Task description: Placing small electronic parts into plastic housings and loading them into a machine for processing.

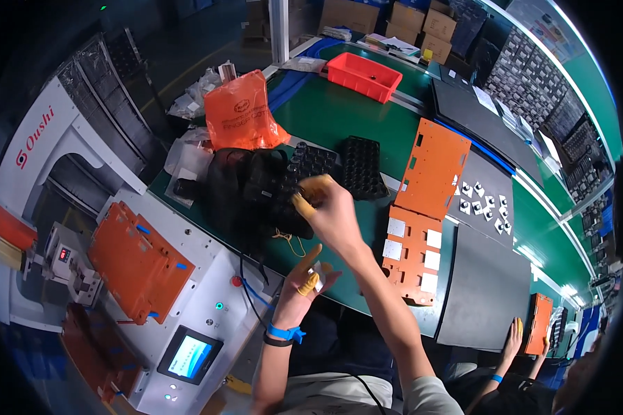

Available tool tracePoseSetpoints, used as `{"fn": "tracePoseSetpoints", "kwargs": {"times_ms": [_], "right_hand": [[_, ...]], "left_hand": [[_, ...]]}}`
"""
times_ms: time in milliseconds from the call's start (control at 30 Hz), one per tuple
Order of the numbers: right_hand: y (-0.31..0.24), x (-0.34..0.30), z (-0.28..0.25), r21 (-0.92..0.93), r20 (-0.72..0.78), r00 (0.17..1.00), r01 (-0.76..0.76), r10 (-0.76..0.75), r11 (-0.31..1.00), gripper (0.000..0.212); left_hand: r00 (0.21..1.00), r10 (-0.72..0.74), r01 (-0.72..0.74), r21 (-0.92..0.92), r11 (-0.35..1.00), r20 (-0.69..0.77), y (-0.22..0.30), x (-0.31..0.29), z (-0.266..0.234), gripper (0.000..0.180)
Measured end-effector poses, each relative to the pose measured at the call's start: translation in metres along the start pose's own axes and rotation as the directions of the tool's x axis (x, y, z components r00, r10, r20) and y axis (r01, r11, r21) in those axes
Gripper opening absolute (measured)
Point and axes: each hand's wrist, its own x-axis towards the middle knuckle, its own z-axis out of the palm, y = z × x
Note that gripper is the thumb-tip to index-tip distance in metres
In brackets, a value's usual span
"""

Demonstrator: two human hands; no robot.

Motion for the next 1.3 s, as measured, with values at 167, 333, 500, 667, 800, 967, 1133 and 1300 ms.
{"fn": "tracePoseSetpoints", "kwargs": {"times_ms": [167,333,500,667,800,967,1133,1300], "right_hand": [[-0.021,-0.09,-0.06,0.246,0.097,0.995,-0.042,0.018,0.968,0.027],[-0.021,-0.13,-0.079,0.105,0.038,0.99,0.128,-0.133,0.986,0.029],[-0.018,-0.14,-0.09,-0.014,0.092,0.979,0.185,-0.183,0.983,0.038],[-0.024,-0.137,-0.103,-0.206,0.196,0.949,0.286,-0.247,0.936,0.038],[-0.022,-0.141,-0.104,-0.197,0.168,0.96,0.255,-0.223,0.947,0.038],[-0.01,-0.152,-0.109,0.036,0.16,0.978,0.129,-0.133,0.991,0.037],[0.002,-0.16,-0.112,0.231,0.144,0.989,0.011,-0.046,0.973,0.037],[0.005,-0.164,-0.117,0.112,0.151,0.962,0.212,-0.227,0.971,0.037]], "left_hand": [[0.995,0.068,-0.045,-0.29,0.956,0.069,0.005,-0.003,0.016,0.074],[0.981,0.122,-0.072,-0.302,0.951,0.15,0.005,-0.012,0.031,0.075],[0.979,0.169,-0.151,-0.149,0.977,0.116,0.003,-0.018,0.042,0.074],[0.966,0.256,-0.256,0.003,0.967,0.016,0.003,-0.026,0.052,0.064],[0.957,0.29,-0.289,0.089,0.953,0.005,0.0,-0.028,0.051,0.063],[0.938,0.344,-0.345,0.118,0.931,0.027,-0.002,-0.03,0.06,0.067],[0.955,0.296,-0.295,0.111,0.949,0.0,-0.01,-0.034,0.069,0.073],[0.971,0.237,-0.238,0.116,0.964,0.022,-0.01,-0.039,0.068,0.072]]}}
